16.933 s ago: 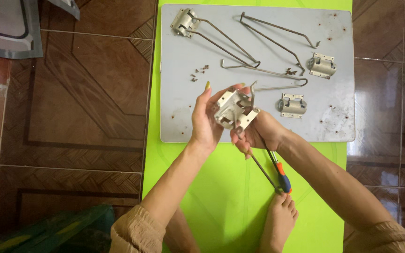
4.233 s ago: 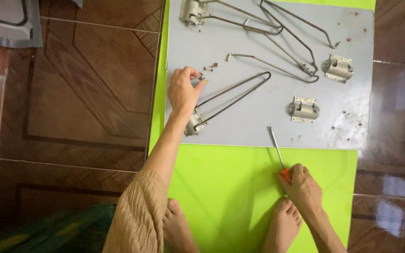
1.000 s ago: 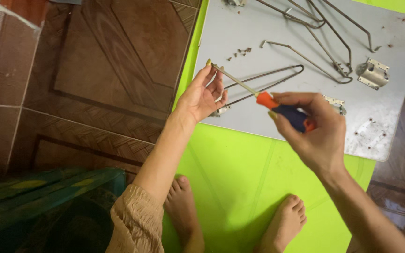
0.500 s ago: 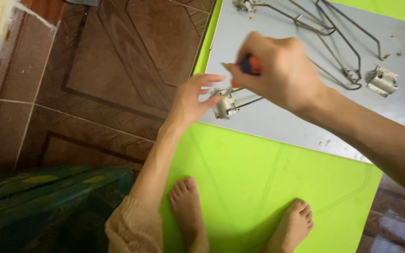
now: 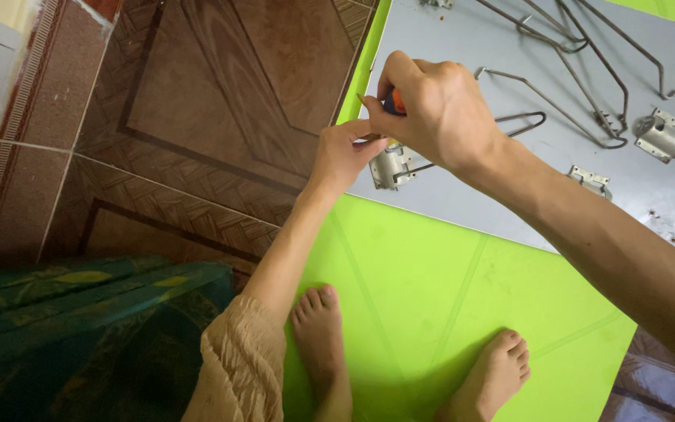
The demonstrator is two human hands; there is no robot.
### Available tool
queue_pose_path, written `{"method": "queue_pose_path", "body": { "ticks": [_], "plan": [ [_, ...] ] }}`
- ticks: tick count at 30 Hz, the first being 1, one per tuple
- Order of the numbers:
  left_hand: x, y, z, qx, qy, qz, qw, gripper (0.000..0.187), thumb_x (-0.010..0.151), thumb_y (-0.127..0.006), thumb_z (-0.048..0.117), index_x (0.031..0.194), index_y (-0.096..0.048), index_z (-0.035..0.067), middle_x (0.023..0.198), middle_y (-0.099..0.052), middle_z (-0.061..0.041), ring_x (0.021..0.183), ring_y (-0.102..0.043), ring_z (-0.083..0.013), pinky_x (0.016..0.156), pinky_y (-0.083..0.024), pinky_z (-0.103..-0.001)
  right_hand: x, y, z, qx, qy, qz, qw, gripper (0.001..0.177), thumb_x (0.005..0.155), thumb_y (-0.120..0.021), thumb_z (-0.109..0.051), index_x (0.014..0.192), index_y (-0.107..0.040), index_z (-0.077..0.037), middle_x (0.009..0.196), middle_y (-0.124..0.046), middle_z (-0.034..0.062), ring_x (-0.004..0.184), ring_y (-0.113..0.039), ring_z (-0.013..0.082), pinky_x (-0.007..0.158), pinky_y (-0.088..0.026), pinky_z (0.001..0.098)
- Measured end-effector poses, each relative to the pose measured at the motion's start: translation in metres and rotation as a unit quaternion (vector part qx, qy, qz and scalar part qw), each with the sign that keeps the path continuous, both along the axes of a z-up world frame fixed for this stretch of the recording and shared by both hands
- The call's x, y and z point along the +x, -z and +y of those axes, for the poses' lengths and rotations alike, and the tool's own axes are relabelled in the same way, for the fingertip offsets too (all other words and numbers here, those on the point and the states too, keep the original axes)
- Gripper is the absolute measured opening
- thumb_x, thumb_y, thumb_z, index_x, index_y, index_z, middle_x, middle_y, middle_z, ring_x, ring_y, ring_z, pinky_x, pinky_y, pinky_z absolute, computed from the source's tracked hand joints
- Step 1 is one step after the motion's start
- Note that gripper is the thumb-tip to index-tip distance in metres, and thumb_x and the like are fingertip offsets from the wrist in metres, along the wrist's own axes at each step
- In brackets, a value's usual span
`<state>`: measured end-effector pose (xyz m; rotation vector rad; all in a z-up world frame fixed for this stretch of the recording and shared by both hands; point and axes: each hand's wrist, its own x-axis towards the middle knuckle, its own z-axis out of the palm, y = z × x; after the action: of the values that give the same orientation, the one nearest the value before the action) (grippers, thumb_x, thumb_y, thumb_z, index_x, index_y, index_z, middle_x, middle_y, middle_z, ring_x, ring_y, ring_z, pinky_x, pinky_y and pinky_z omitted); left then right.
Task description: The person assembles metal furniture components on a green mat. They use a screwdriver to attach metal rods to metal brackets, handling several parts and screws one at a time.
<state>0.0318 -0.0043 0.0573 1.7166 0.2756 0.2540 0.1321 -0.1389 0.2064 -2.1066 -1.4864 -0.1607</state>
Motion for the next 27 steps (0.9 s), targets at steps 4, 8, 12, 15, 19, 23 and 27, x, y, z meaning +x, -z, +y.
{"method": "queue_pose_path", "body": {
  "ticks": [4,8,12,15,19,23,27],
  "plan": [
    [0.001,0.006,-0.001,-0.015,-0.006,-0.01,1.0,0.02,0.089,-0.076,0.004,0.109,-0.075,0.002,0.096,-0.08,-0.007,0.09,-0.075,-0.0107,0.081,-0.063,-0.027,0.001,0.003,-0.001,0.002,0.001,0.001,1.0,0.031,0.095,-0.082,-0.017,0.089,-0.057,0.0,0.072,-0.065,0.0109,0.058,-0.065,0.0281,0.052,-0.051,0.0376],
    [0.0,0.01,-0.001,-0.008,-0.005,-0.009,1.0,0.02,0.088,-0.076,0.004,0.108,-0.076,0.001,0.094,-0.08,-0.007,0.088,-0.075,-0.0108,0.079,-0.063,-0.027,0.001,0.01,0.0,-0.003,0.008,0.005,1.0,0.031,0.095,-0.082,-0.018,0.088,-0.057,0.0,0.071,-0.065,0.0107,0.057,-0.065,0.0285,0.051,-0.05,0.0383],
    [0.0,0.014,0.002,-0.007,-0.006,-0.007,1.0,0.019,0.089,-0.076,0.004,0.108,-0.076,0.001,0.094,-0.08,-0.007,0.088,-0.076,-0.0109,0.08,-0.063,-0.026,-0.001,0.012,0.003,0.004,0.001,-0.009,1.0,0.032,0.096,-0.082,-0.02,0.088,-0.058,0.0,0.072,-0.066,0.0104,0.059,-0.065,0.0291,0.052,-0.05,0.0389],
    [0.0,0.016,0.002,0.006,-0.007,-0.007,1.0,0.019,0.088,-0.077,0.005,0.107,-0.076,0.002,0.093,-0.08,-0.008,0.086,-0.076,-0.0114,0.078,-0.063,-0.027,-0.005,0.004,0.005,-0.01,0.004,-0.014,1.0,0.033,0.096,-0.081,-0.022,0.09,-0.057,0.0,0.073,-0.065,0.0111,0.06,-0.065,0.0301,0.053,-0.051,0.0395],
    [-0.002,0.01,0.005,0.075,0.0,0.002,0.997,0.013,0.093,-0.076,0.011,0.102,-0.076,0.002,0.087,-0.08,-0.01,0.08,-0.078,-0.0125,0.071,-0.06,-0.028,-0.009,-0.02,0.004,-0.038,-0.057,0.045,0.997,0.032,0.093,-0.077,-0.021,0.099,-0.058,0.004,0.089,-0.064,0.0176,0.066,-0.067,0.0334,0.057,-0.054,0.0415],
    [-0.007,-0.004,0.01,0.126,0.015,0.07,0.989,0.025,0.09,-0.072,0.014,0.114,-0.079,0.01,0.076,-0.076,-0.011,0.06,-0.069,-0.0209,0.057,-0.051,-0.032,-0.012,-0.042,-0.005,-0.105,-0.119,0.051,0.986,0.024,0.093,-0.071,-0.013,0.11,-0.064,0.002,0.114,-0.065,0.0206,0.068,-0.07,0.033,0.059,-0.057,0.0404],
    [-0.007,-0.014,0.004,0.115,0.031,-0.025,0.993,0.022,0.091,-0.072,0.013,0.11,-0.074,0.002,0.09,-0.076,-0.011,0.079,-0.076,-0.0169,0.071,-0.059,-0.029,-0.009,-0.048,-0.011,-0.112,-0.113,0.013,0.987,0.022,0.093,-0.073,-0.017,0.11,-0.07,-0.003,0.101,-0.068,0.0162,0.067,-0.069,0.0331,0.06,-0.058,0.0402]
  ]
}}
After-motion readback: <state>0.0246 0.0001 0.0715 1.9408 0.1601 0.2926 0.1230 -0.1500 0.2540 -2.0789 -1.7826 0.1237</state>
